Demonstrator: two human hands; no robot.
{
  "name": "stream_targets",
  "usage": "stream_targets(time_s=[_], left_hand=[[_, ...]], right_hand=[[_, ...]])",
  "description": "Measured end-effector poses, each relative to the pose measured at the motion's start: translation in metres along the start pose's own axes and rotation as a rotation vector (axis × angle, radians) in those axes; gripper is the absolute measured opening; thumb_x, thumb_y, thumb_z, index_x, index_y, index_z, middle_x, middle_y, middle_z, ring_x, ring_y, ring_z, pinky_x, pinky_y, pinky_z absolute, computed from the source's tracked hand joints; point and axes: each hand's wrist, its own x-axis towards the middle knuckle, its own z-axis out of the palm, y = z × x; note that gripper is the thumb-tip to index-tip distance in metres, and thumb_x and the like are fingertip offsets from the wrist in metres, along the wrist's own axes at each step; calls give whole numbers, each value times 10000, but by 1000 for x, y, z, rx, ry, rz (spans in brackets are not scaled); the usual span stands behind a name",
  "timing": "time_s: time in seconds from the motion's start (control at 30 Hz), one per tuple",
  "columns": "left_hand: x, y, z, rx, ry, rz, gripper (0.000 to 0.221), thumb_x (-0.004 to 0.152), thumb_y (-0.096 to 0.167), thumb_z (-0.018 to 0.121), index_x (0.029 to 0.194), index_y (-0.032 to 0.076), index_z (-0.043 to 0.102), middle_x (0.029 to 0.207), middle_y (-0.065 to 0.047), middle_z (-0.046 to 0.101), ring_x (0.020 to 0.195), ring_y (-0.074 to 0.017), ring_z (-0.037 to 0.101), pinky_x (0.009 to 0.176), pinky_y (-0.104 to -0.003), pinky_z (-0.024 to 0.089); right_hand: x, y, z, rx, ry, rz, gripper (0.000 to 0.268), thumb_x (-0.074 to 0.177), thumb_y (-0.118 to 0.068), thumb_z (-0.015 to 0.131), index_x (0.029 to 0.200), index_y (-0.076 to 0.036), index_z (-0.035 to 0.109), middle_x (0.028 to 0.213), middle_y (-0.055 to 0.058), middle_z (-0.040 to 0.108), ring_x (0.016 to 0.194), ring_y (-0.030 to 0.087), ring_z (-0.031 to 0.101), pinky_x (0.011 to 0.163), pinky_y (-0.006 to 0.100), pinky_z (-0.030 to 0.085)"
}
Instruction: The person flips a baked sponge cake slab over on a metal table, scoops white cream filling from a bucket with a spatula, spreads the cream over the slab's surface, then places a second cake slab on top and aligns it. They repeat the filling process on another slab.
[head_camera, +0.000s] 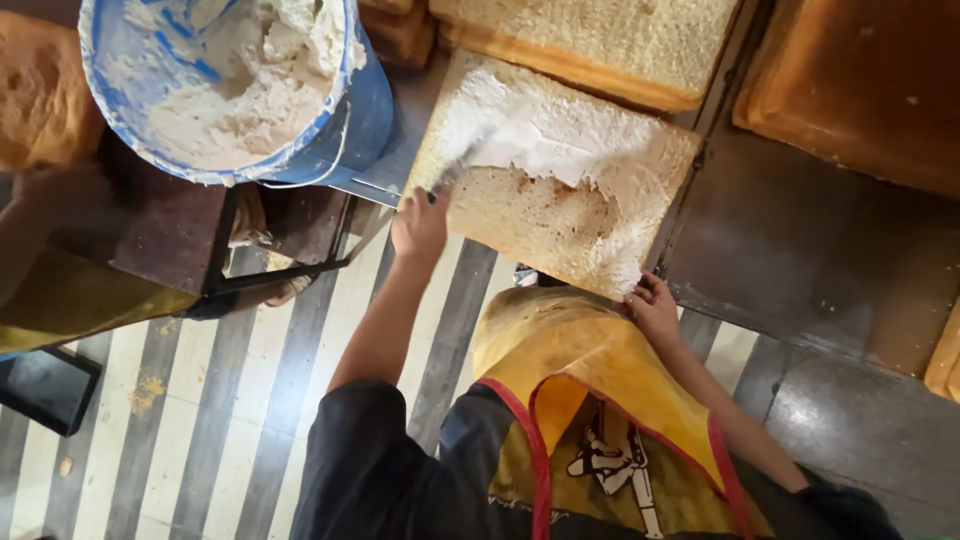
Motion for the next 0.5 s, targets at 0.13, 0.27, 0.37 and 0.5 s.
stream_targets(time_s=[0.13, 0.27, 0.37, 0.5], left_hand=[[5, -15, -12, -12, 77, -127, 535, 938, 109, 573, 1441, 290, 570, 1123, -164, 583, 980, -361, 667, 719, -452, 584], [-27, -8, -46, -302, 75, -194, 572, 920, 104, 616, 1476, 217, 542, 1183, -224, 621, 965, -411, 669, 752, -506, 561], [-86, 6, -150, -822, 71, -144, 541, 907, 140, 724, 1430, 181, 594, 1003, -190, 701, 907, -335, 680, 821, -451, 559], [-122, -31, -240, -1033, 49, -143, 524, 914, 111, 705, 1422, 154, 584, 944, -97, 725, 825, -193, 686, 764, -342, 573]], right_hand=[[-5, -14, 8, -65, -9, 13, 610, 928, 26, 616, 1494, -48, 403, 1142, 84, 583, 933, 210, 650, 797, 376, 613], [-4, -17, 12, -1, -69, -33, 628, 904, 17, 624, 1493, -21, 408, 1239, 99, 584, 1062, 223, 664, 880, 397, 628], [29, 25, -36, -241, -103, -155, 637, 927, 2, 672, 1519, 3, 439, 1241, 129, 557, 1077, 224, 619, 889, 398, 592], [33, 18, -35, -229, -141, -103, 648, 918, -42, 680, 1507, -2, 411, 1250, 130, 569, 1086, 236, 632, 898, 389, 595]])
